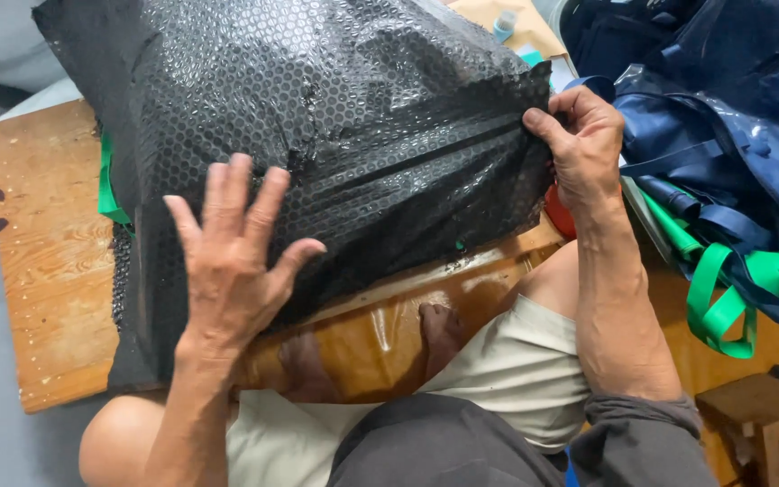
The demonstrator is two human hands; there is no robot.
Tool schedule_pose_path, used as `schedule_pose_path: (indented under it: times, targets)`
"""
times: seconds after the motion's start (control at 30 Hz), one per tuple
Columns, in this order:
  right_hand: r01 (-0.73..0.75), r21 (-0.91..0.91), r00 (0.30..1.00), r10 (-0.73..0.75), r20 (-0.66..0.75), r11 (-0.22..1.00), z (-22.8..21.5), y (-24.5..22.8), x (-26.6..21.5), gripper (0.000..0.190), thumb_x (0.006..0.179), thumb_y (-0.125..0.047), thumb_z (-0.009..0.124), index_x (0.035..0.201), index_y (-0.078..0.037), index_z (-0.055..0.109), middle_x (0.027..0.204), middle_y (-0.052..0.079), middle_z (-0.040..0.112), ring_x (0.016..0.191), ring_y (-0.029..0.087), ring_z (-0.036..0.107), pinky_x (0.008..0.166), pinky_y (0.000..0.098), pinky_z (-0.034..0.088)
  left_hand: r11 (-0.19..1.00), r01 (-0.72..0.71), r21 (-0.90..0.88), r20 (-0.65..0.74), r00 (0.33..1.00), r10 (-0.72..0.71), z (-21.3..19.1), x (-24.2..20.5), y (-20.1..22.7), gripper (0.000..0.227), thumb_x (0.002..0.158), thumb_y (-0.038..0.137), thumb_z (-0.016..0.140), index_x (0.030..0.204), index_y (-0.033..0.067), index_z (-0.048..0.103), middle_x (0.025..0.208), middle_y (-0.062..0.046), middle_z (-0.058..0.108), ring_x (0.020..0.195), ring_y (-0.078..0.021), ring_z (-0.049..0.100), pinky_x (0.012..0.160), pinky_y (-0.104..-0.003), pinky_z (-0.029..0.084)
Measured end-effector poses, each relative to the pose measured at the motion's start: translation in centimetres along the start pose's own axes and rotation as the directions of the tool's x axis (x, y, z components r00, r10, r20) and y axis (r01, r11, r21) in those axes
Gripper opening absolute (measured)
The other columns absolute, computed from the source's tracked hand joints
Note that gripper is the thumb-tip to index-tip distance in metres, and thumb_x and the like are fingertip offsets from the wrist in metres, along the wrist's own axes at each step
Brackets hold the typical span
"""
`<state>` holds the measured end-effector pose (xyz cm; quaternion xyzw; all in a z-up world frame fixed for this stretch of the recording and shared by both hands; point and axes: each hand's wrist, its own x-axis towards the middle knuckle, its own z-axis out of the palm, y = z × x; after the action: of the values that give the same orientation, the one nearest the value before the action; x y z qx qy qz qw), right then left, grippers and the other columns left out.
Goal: Wrapping a green foam piece in black bubble wrap and securing it with tape using a dispenser.
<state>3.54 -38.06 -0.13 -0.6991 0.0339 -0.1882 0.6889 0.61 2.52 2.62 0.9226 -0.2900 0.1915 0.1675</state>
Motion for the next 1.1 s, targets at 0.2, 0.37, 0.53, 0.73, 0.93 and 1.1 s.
schedule_pose_path:
  times: [0.2,0.37,0.53,0.73,0.93,1.1]
  targets:
    - [0.019,-0.021,1.000,-0.019,0.022,1.000,0.0,0.6,-0.1,0.014,0.098,0.003,0.070,0.098,-0.008,0.060,0.096,-0.002,0.065,0.082,0.003,0.056,0.082,0.0147,0.049,0.775,0.631,-0.016,-0.052,0.774,-0.631,-3.7,-3.1,-8.3,0.073,0.104,0.033,0.071,0.153,-0.0107,0.040,0.145,-0.042,0.045,0.130,-0.0557,0.046,0.103,-0.057,0.038]
    - [0.136,-0.133,0.991,-0.132,0.037,0.982,0.1,1.2,-0.3,0.011,0.106,0.004,0.066,0.105,-0.003,0.058,0.097,0.001,0.060,0.080,0.005,0.049,0.078,0.0164,0.044,0.075,0.812,-0.579,0.448,0.394,-0.803,-2.5,-7.9,-13.9,0.054,0.097,0.057,0.064,0.119,0.0074,0.065,0.081,0.003,0.051,0.052,-0.0021,0.030,0.041,-0.021,0.019]
    - [0.265,-0.180,0.963,-0.251,0.097,0.947,1.0,-0.5,-1.2,0.014,0.114,0.006,0.058,0.109,-0.002,0.047,0.102,0.004,0.053,0.086,0.009,0.047,0.083,0.0214,0.043,0.071,0.765,-0.641,0.427,0.431,-0.795,-3.3,-9.8,-14.5,0.027,0.096,0.028,0.074,0.114,0.0092,0.071,0.086,0.005,0.061,0.065,-0.0004,0.046,0.057,-0.013,0.036]
    - [0.332,-0.091,0.939,-0.320,0.122,0.939,0.5,0.1,-1.1,0.013,0.115,0.005,0.054,0.115,-0.002,0.042,0.110,0.007,0.051,0.098,0.012,0.049,0.094,0.0239,0.043,0.078,0.774,-0.628,0.400,0.407,-0.821,-3.3,-9.7,-13.8,0.045,0.098,0.039,0.068,0.133,0.0123,0.058,0.108,0.001,0.061,0.094,-0.0074,0.057,0.078,-0.022,0.047]
    - [0.136,0.028,0.990,-0.137,0.035,0.990,0.9,0.8,-0.7,0.012,0.110,0.001,0.062,0.106,-0.005,0.053,0.101,0.003,0.062,0.086,0.005,0.055,0.085,0.0172,0.049,-0.034,0.765,-0.643,0.525,0.408,-0.747,1.0,-11.5,-16.5,0.046,0.098,0.038,0.068,0.133,0.0085,0.061,0.077,0.008,0.057,0.048,0.0029,0.037,0.038,-0.015,0.025]
    - [0.122,-0.012,0.993,-0.122,0.007,0.992,0.0,2.2,-0.3,0.011,0.107,0.002,0.066,0.105,-0.004,0.058,0.097,0.001,0.063,0.081,0.005,0.053,0.081,0.0161,0.047,-0.125,0.715,-0.688,0.507,0.350,-0.788,2.4,-12.4,-17.8,0.033,0.093,0.027,0.075,0.119,0.0057,0.071,0.078,0.005,0.066,0.050,0.0041,0.044,0.041,-0.013,0.029]
